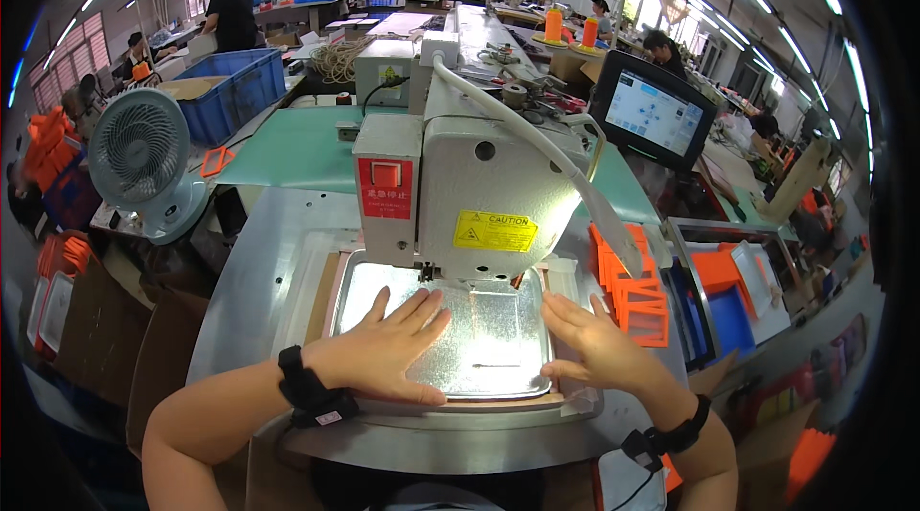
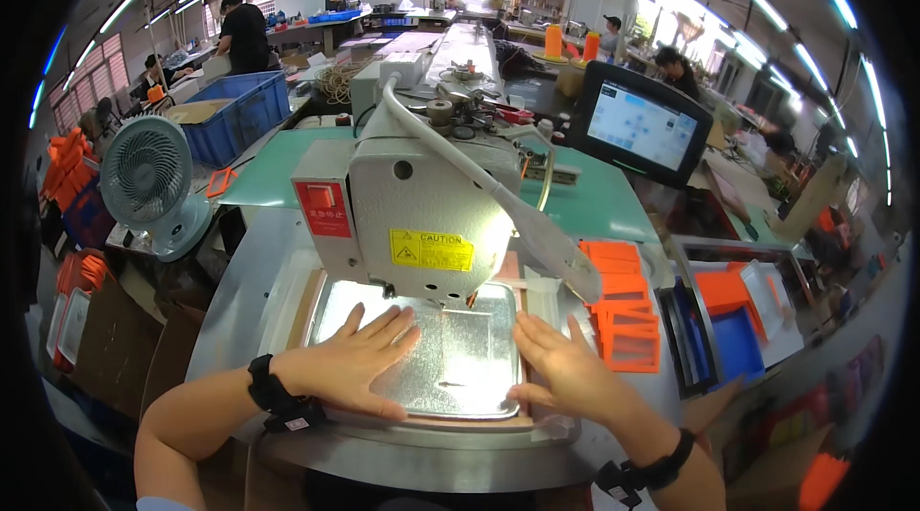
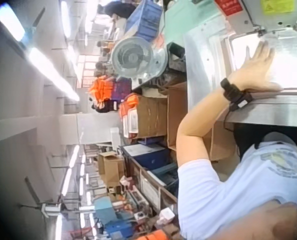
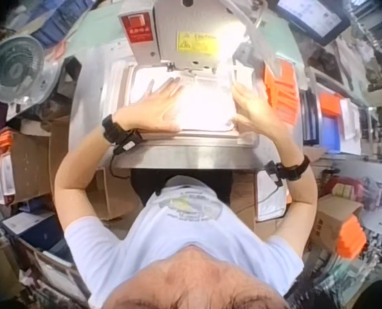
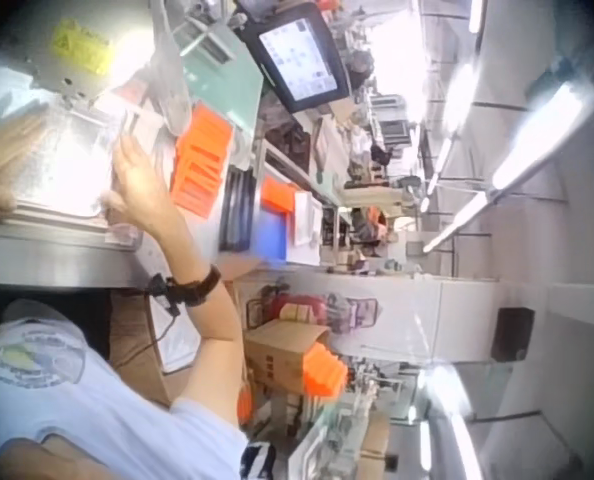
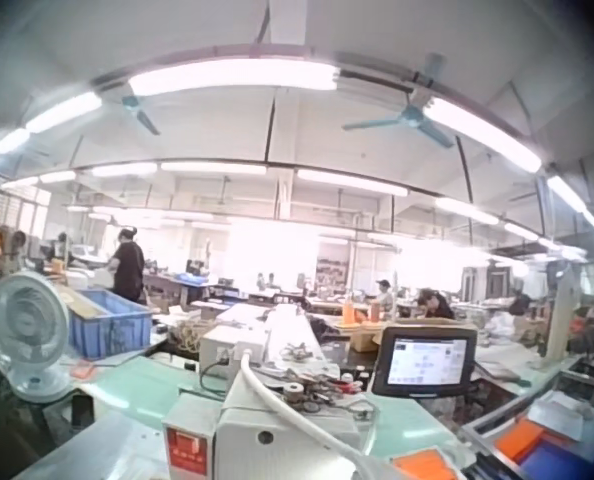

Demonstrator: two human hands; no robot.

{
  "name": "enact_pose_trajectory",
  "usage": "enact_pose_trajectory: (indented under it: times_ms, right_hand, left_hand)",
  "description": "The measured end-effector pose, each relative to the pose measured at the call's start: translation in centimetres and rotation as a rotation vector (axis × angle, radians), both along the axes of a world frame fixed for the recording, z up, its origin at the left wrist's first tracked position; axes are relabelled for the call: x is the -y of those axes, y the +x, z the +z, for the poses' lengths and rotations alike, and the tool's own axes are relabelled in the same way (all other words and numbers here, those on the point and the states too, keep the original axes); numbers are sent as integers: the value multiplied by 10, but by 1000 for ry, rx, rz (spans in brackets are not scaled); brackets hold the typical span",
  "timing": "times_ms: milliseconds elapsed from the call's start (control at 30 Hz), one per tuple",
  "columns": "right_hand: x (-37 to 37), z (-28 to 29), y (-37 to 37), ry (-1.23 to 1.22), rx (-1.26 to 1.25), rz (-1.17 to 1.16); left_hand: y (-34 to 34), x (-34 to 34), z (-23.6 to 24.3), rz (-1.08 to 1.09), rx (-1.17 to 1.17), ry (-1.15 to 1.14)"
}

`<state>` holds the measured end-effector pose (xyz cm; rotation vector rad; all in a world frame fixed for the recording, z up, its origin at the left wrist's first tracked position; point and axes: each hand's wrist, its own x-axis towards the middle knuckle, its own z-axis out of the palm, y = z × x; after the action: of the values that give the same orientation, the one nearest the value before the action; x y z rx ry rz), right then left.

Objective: Sewing transparent plastic pockets onto red first aid kit bags using an industrial sewing machine.

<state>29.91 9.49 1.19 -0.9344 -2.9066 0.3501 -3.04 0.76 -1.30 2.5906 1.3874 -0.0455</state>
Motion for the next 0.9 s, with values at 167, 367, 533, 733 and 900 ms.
enact_pose_trajectory:
  times_ms: [167,367,533,733,900]
  right_hand:
    - [29,-5,-22,250,-77,-151]
    - [42,-12,-26,-42,-233,-409]
    - [31,-11,-36,-84,-336,-305]
    - [20,-21,-65,-185,-370,-191]
    - [8,-26,-71,-311,-446,-144]
  left_hand:
    - [-9,1,20,174,3,176]
    - [-41,20,30,781,145,157]
    - [-69,24,5,778,474,215]
    - [-87,70,13,930,785,165]
    - [-33,115,46,888,1630,169]
